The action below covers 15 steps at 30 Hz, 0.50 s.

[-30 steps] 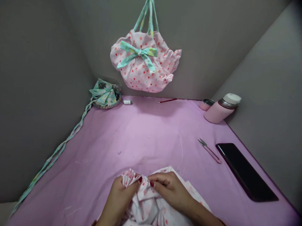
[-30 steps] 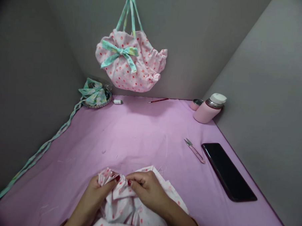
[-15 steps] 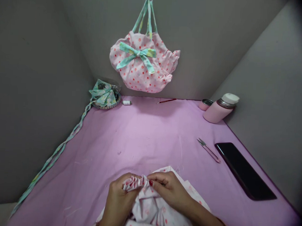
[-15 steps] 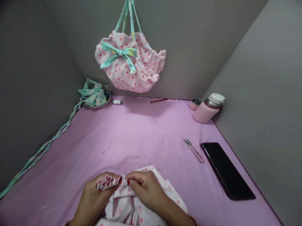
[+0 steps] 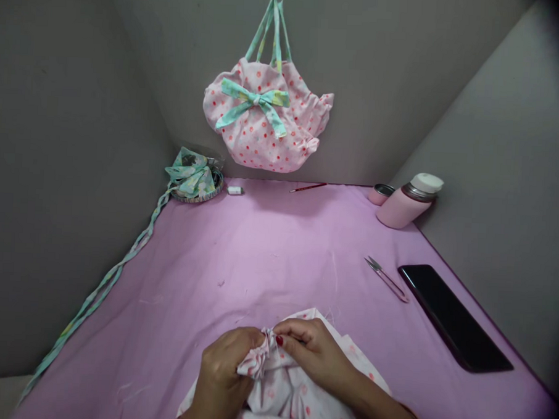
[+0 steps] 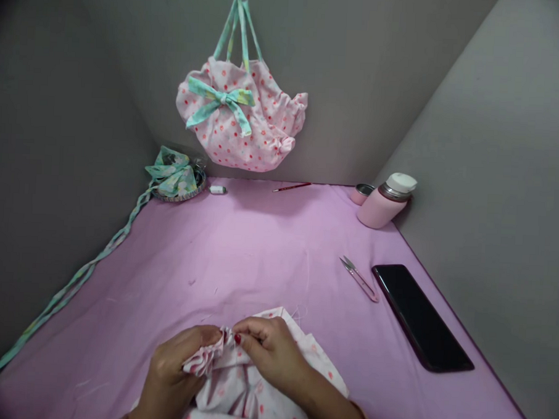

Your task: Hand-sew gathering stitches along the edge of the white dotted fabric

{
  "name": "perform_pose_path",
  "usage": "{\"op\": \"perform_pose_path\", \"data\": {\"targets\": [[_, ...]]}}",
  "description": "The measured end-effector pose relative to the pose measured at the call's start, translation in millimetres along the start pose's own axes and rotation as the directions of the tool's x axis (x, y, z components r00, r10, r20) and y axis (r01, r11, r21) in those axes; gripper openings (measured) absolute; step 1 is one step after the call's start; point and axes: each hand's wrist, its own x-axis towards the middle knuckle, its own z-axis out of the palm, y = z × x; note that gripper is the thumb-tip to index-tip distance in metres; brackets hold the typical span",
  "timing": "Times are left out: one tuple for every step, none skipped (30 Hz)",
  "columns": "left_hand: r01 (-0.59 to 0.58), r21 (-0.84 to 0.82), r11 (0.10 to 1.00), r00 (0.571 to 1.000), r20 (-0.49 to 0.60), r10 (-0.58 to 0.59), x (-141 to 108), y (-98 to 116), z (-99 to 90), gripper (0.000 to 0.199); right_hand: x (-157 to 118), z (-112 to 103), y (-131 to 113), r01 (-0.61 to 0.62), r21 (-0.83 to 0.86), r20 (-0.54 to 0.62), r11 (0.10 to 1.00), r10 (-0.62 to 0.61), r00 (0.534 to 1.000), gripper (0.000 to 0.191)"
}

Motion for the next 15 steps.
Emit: {"op": "perform_pose_path", "data": {"targets": [[-0.031,0.03,0.999,0.999,-0.01,0.031,-1.0,-0.4,0.0,0.019,0.1,0.1,0.5,0.0,0.002,-0.001,1.0,0.0,1.0,0.021],[-0.058,0.056,0.997,0.998,-0.017,0.059,-2.1,-0.9,0.1,0.018,0.2,0.2,1.1,0.001,0.003,-0.001,1.0,-0.001,1.0,0.021],[-0.084,0.078,0.993,0.996,-0.018,0.085,-3.0,-1.3,0.1,0.018,0.4,0.4,1.7,0.001,0.006,0.002,1.0,-0.001,1.0,0.021],[-0.11,0.097,0.989,0.993,-0.022,0.113,-3.8,-1.6,0.1,0.018,0.6,0.5,2.3,-0.001,0.011,0.004,1.0,0.001,1.0,0.02],[-0.134,0.114,0.984,0.99,-0.03,0.139,-4.2,-1.7,0.0,0.019,0.9,0.5,2.8,-0.006,0.016,0.005,1.0,0.006,1.0,0.02],[-0.155,0.128,0.98,0.986,-0.041,0.162,-4.3,-1.6,-0.1,0.019,1.1,0.6,3.2,-0.01,0.021,0.006,1.0,0.01,1.0,0.02],[-0.172,0.139,0.975,0.982,-0.055,0.181,-4.1,-1.3,-0.2,0.02,1.2,0.7,3.5,-0.013,0.025,0.004,1.0,0.013,1.0,0.02],[-0.185,0.146,0.972,0.979,-0.064,0.196,-3.6,-1.0,-0.3,0.02,1.2,0.8,3.7,-0.014,0.027,0.002,1.0,0.014,1.0,0.02],[-0.191,0.151,0.97,0.977,-0.068,0.203,-2.9,-0.5,-0.4,0.021,1.1,0.9,3.7,-0.016,0.025,-0.001,1.0,0.016,1.0,0.02],[-0.197,0.156,0.968,0.976,-0.066,0.209,-2.3,0.0,-0.4,0.021,1.0,1.0,3.6,-0.016,0.023,-0.003,1.0,0.016,1.0,0.02],[-0.202,0.163,0.966,0.975,-0.058,0.214,-1.7,0.6,-0.3,0.021,0.9,1.1,3.5,-0.014,0.022,-0.002,1.0,0.014,1.0,0.02],[-0.209,0.173,0.963,0.974,-0.05,0.22,-1.5,1.0,-0.2,0.021,0.8,1.3,3.3,-0.013,0.023,-0.001,1.0,0.013,1.0,0.021],[-0.214,0.187,0.959,0.973,-0.043,0.226,-1.4,1.4,-0.1,0.02,0.8,1.4,3.1,-0.014,0.025,0.002,1.0,0.013,1.0,0.021],[-0.221,0.201,0.954,0.972,-0.038,0.233,-1.7,1.8,0.0,0.02,0.8,1.5,2.9,-0.014,0.029,0.004,0.999,0.014,1.0,0.021],[-0.231,0.215,0.949,0.969,-0.038,0.245,-2.1,2.0,0.2,0.02,0.9,1.6,2.8,-0.015,0.034,0.004,0.999,0.014,1.0,0.02]]}}
